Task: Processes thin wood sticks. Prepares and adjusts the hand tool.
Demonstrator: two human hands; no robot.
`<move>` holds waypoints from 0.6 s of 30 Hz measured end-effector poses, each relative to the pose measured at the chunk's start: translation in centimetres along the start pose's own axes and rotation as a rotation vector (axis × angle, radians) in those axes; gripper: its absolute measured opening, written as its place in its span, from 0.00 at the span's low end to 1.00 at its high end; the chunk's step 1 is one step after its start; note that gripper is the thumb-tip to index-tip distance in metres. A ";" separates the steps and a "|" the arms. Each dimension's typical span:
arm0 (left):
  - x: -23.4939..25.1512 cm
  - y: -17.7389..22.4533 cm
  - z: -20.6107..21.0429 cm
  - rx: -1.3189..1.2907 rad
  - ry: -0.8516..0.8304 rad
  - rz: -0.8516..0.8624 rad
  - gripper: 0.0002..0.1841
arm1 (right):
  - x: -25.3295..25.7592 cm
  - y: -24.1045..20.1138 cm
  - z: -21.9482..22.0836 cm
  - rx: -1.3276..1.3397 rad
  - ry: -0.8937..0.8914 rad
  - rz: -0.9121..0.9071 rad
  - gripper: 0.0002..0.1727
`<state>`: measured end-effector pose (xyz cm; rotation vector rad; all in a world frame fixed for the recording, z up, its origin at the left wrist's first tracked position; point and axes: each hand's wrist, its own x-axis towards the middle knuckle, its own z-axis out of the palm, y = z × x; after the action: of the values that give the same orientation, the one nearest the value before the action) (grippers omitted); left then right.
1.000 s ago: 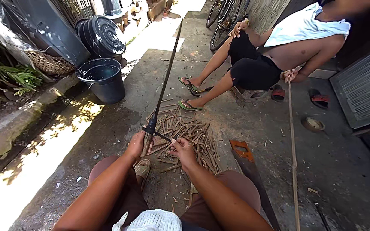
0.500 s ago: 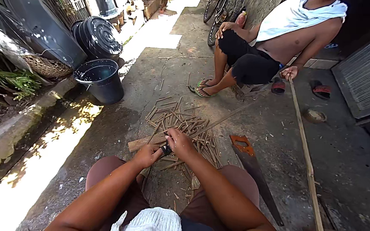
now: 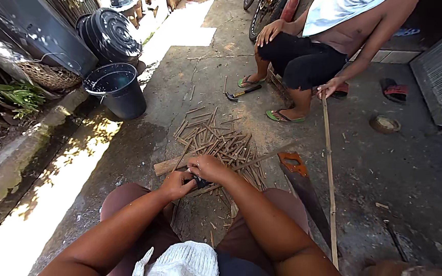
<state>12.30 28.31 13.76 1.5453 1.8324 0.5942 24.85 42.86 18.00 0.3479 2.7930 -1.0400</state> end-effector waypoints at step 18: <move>-0.4 -0.5 0.2 -0.416 -0.311 -0.451 0.21 | 0.9 2.0 2.9 0.156 -0.134 0.020 0.16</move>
<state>12.09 27.84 13.36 0.8583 1.6157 0.4515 24.62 42.59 14.36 0.3107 2.5934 -1.2317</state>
